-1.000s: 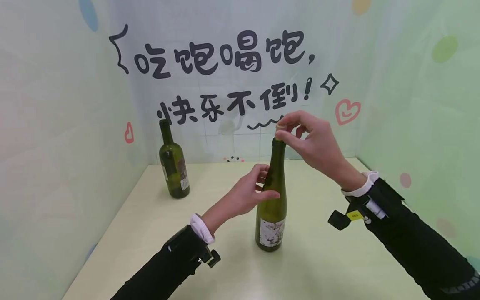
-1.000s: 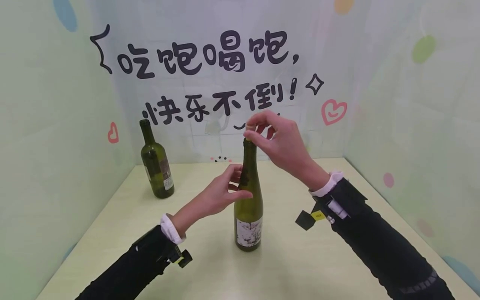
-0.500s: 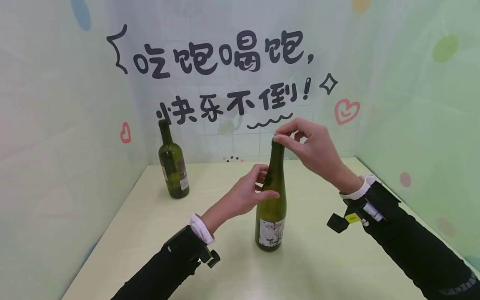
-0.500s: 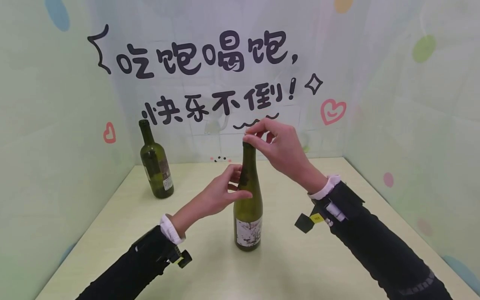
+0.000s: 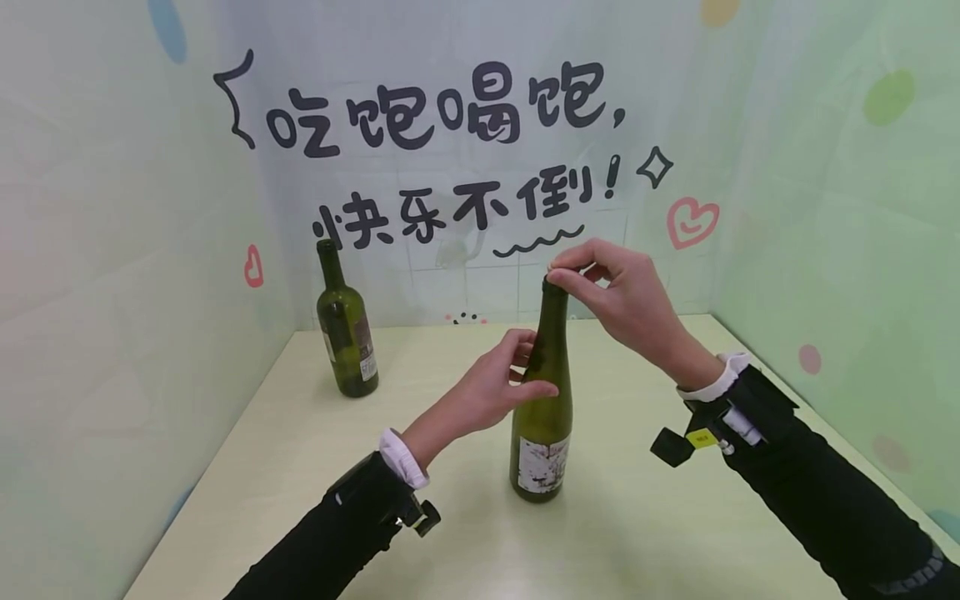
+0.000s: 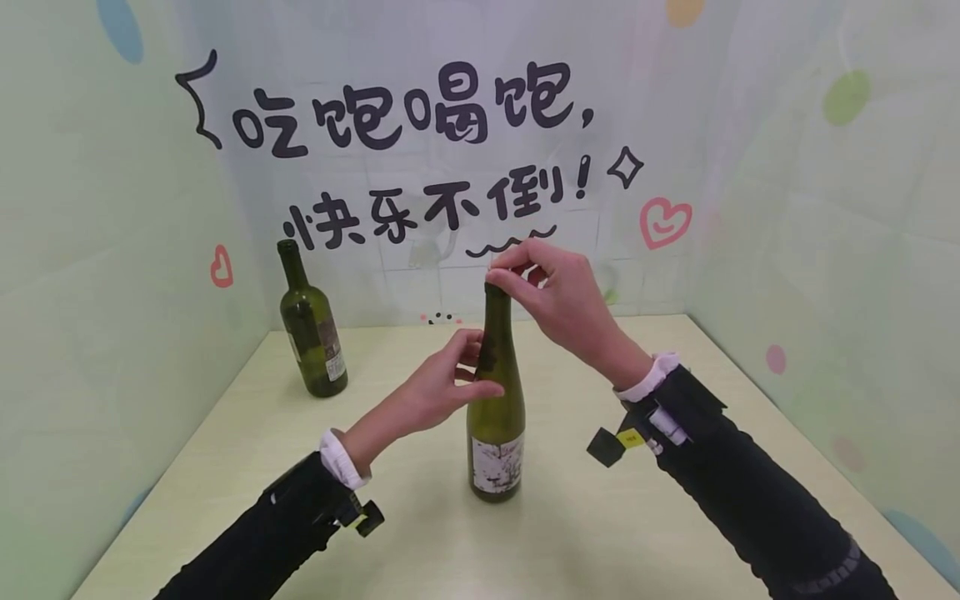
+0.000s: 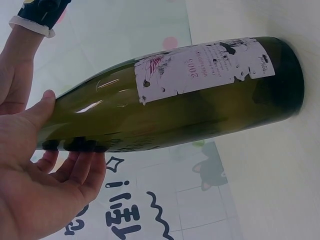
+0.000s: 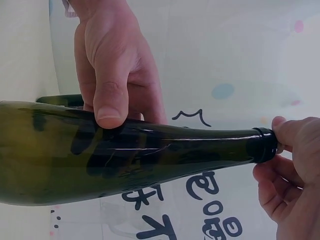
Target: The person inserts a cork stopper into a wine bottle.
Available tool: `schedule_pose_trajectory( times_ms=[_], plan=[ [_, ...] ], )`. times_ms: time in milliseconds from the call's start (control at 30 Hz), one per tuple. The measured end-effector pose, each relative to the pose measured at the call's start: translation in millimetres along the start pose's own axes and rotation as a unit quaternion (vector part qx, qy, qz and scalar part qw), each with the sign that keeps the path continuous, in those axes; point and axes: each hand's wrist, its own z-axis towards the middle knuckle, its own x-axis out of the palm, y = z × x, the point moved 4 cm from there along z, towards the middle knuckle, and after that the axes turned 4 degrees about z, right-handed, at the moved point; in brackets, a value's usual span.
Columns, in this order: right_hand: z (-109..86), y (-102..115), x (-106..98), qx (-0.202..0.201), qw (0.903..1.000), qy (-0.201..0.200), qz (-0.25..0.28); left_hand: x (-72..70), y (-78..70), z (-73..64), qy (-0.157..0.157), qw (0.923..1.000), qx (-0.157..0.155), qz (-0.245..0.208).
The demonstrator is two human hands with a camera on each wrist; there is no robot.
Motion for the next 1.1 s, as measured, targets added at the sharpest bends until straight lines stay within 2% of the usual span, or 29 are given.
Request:
schedule_pose_trajectory(
  times_ms=[300, 500, 733, 1000, 1100],
  plan=[
    [-2.5, -1, 3, 0.01, 0.9999, -0.001, 0.009, 2.2, 3.0, 1.3, 0.0, 1.0, 0.0, -0.001],
    [-5.6, -3, 6, 0.005, 0.9997, -0.017, 0.015, 3.3, 5.7, 3.6, -0.003, 1.0, 0.0, 0.005],
    [-4.8, -5, 7, -0.004, 0.9993, -0.034, 0.015, 0.8, 0.7, 7.3, -0.008, 0.9996, 0.008, 0.024],
    [-6.3, -5, 12, 0.0, 0.9988, -0.044, 0.022, -1.0, -0.3, 4.5, -0.005, 0.9992, -0.004, 0.039],
    [-5.9, -5, 12, -0.002, 0.9988, -0.046, 0.015, -1.7, -0.5, 4.0, -0.005, 0.9992, 0.003, 0.041]
  ],
)
